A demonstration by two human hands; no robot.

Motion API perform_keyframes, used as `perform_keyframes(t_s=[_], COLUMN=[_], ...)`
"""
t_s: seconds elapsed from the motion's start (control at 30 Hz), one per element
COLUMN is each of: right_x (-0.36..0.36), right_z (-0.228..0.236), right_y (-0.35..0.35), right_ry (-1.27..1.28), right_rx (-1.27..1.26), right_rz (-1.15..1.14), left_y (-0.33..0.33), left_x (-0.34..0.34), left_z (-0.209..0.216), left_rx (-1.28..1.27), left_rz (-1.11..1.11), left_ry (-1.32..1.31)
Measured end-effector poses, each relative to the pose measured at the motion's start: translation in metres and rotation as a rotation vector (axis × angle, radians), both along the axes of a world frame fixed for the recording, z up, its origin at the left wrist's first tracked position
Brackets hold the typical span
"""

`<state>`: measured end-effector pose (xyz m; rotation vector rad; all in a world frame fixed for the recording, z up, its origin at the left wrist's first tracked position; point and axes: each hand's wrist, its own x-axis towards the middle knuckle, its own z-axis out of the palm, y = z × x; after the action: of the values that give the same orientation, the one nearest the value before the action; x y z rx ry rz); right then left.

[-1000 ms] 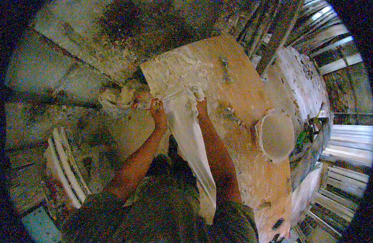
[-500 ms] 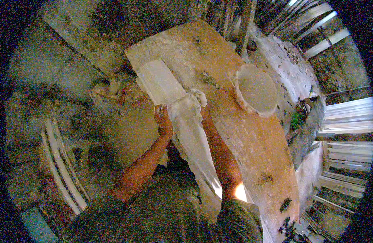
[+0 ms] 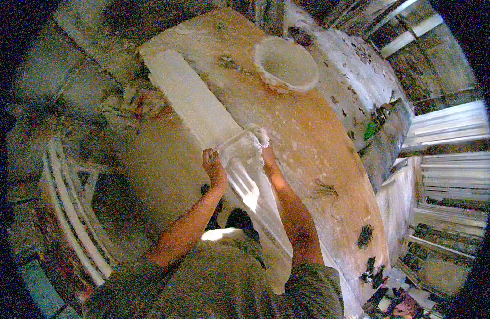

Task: The person repeatedly wipes a long white wooden molding with a white cloth, moving along its length and returning to earlier sections. The person also wipes the workbench surface and floor nearby. A second person is visible in the background but not interacting with the task.

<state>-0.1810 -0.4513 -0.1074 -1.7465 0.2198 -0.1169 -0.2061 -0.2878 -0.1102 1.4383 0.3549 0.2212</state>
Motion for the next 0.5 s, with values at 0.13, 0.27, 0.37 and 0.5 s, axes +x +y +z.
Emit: perform_keyframes(t_s=[0.13, 0.27, 0.37, 0.5], right_x=[-0.081, -0.150, -0.215, -0.275], right_z=[0.000, -0.014, -0.015, 0.003], right_y=[-0.030, -0.064, -0.093, -0.121], right_ry=[0.007, 0.037, 0.034, 0.115], right_rx=[0.149, 0.428, 0.313, 0.279], right_rz=[-0.056, -0.044, -0.043, -0.138], left_y=[-0.039, -0.077, -0.110, -0.131], left_x=[-0.080, -0.152, -0.216, -0.278], left_z=[-0.001, 0.000, 0.008, 0.014], left_rx=[0.040, -0.081, -0.029, 0.061], left_rz=[0.029, 0.100, 0.171, 0.043], left_ry=[0.082, 0.078, 0.042, 0.130])
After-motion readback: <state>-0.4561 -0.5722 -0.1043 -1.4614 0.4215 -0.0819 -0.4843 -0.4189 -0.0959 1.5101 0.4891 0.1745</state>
